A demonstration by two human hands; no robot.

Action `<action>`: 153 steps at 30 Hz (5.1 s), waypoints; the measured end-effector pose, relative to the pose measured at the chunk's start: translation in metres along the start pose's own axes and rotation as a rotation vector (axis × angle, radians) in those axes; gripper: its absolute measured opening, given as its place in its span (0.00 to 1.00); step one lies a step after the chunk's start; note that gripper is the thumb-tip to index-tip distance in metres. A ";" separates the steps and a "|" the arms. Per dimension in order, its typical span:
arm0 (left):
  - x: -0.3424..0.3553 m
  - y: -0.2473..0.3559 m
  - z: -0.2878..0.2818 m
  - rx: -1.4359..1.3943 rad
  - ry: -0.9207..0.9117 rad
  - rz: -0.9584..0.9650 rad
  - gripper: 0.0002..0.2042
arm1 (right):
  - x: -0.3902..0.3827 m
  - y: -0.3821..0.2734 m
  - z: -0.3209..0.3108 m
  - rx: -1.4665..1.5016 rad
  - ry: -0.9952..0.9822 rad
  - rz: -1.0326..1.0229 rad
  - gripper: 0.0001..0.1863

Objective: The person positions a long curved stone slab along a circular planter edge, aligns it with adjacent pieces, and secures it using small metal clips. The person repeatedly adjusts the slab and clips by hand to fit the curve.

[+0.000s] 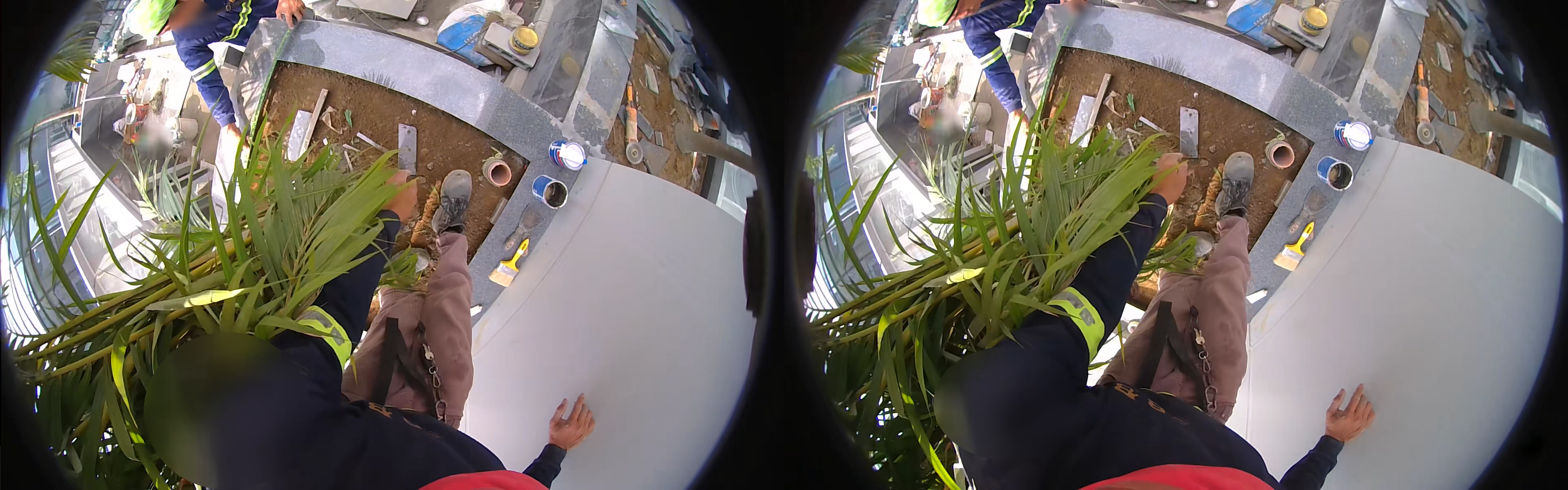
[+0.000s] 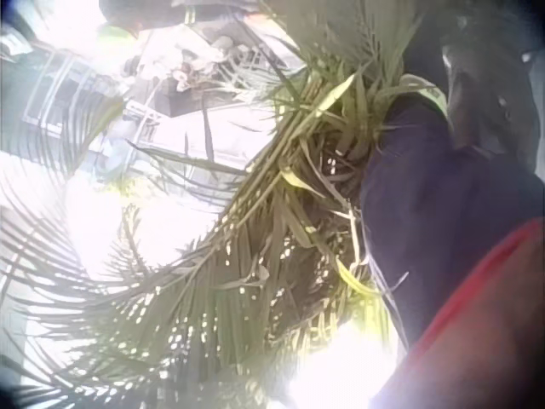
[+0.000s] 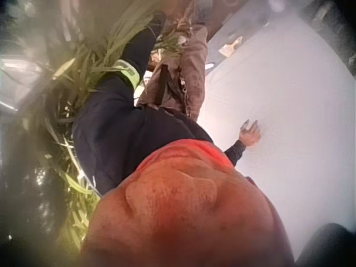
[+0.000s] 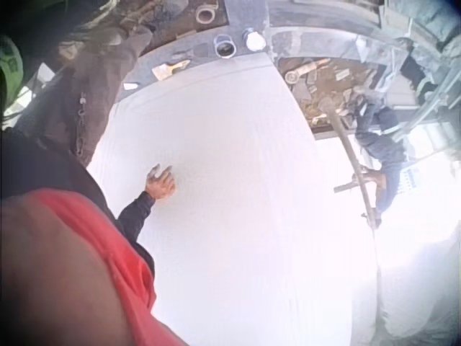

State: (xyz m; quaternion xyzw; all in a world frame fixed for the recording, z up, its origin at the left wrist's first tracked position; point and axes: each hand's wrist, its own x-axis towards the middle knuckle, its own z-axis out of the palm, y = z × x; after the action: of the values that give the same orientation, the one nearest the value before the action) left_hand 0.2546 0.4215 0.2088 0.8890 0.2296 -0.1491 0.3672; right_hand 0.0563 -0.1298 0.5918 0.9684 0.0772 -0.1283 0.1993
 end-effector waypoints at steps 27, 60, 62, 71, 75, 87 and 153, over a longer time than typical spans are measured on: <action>0.129 -0.138 -0.116 -0.194 0.306 -0.545 0.24 | 0.457 -0.171 -0.002 1.047 -0.771 0.233 0.23; 0.068 -0.205 -0.231 -0.115 -0.487 -1.205 0.33 | 0.759 -0.626 -0.163 0.704 -0.828 -0.454 0.24; 0.072 -0.206 -0.223 -0.091 -0.481 -1.199 0.30 | 0.754 -0.660 -0.164 0.694 -0.770 -0.521 0.24; 0.075 -0.204 -0.206 -0.062 -0.384 -1.209 0.25 | 0.715 -0.727 -0.169 0.660 -0.784 -0.659 0.23; 0.076 -0.203 -0.213 -0.054 -0.384 -1.204 0.25 | 0.706 -0.725 -0.179 0.537 -0.729 -0.786 0.24; 0.308 -0.271 -0.415 -0.500 0.138 -0.577 0.41 | 0.664 -0.721 -0.205 0.524 -0.685 -0.930 0.26; 0.001 -0.340 -0.312 -0.760 0.469 -1.165 0.14 | 0.799 -1.223 -0.278 0.211 -0.126 -1.197 0.43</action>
State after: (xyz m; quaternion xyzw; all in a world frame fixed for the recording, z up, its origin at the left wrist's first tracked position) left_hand 0.1096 0.8591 0.2235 0.4424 0.7735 -0.0358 0.4525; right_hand 0.6339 1.1729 0.1671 0.7620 0.5829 -0.2822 0.0000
